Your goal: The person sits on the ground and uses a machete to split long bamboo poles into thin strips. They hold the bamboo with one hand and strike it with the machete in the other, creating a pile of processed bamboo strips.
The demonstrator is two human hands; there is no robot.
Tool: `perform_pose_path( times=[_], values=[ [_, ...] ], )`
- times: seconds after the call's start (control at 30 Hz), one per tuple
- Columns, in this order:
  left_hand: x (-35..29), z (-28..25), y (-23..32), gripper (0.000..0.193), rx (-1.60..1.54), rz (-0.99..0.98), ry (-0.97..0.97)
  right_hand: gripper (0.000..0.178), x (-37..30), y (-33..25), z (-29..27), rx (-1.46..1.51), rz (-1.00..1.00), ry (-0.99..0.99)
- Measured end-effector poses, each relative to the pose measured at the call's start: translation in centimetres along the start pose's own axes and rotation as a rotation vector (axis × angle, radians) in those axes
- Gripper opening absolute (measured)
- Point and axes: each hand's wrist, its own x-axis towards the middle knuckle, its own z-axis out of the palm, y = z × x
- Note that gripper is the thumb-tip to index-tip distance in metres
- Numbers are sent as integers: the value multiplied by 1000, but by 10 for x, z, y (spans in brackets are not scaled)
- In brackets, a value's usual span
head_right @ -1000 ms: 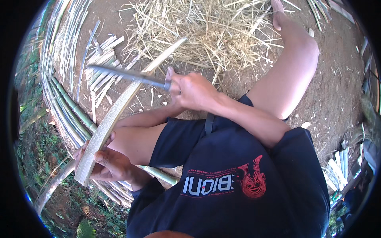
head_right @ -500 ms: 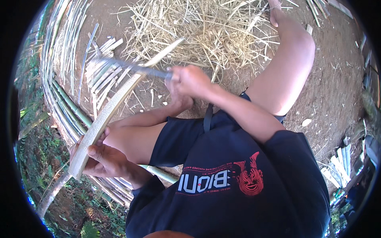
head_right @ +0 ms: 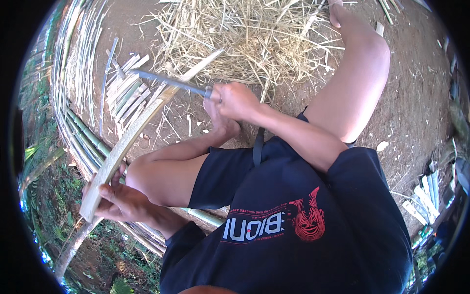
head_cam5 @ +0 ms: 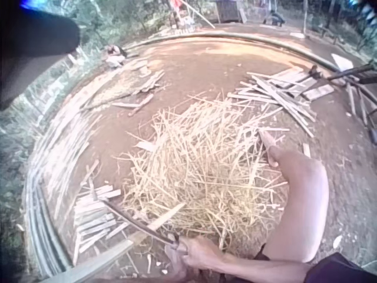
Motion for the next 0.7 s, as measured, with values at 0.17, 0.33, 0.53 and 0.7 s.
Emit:
perform_pose_path(
  times=[0.17,0.33,0.53,0.7],
  values=[
    [-1,1,2,44,-17,-16,-3,9,27,29,-2,-47,141,73],
    [6,-4,-7,46,-3,-18,44,9,12,13,6,-77,19,30],
    [26,13,-11,42,-10,11,96,14,42,47,3,-128,205,-7],
    [22,-4,-17,38,-2,-23,108,16,13,-3,1,-63,39,-90]
  ],
)
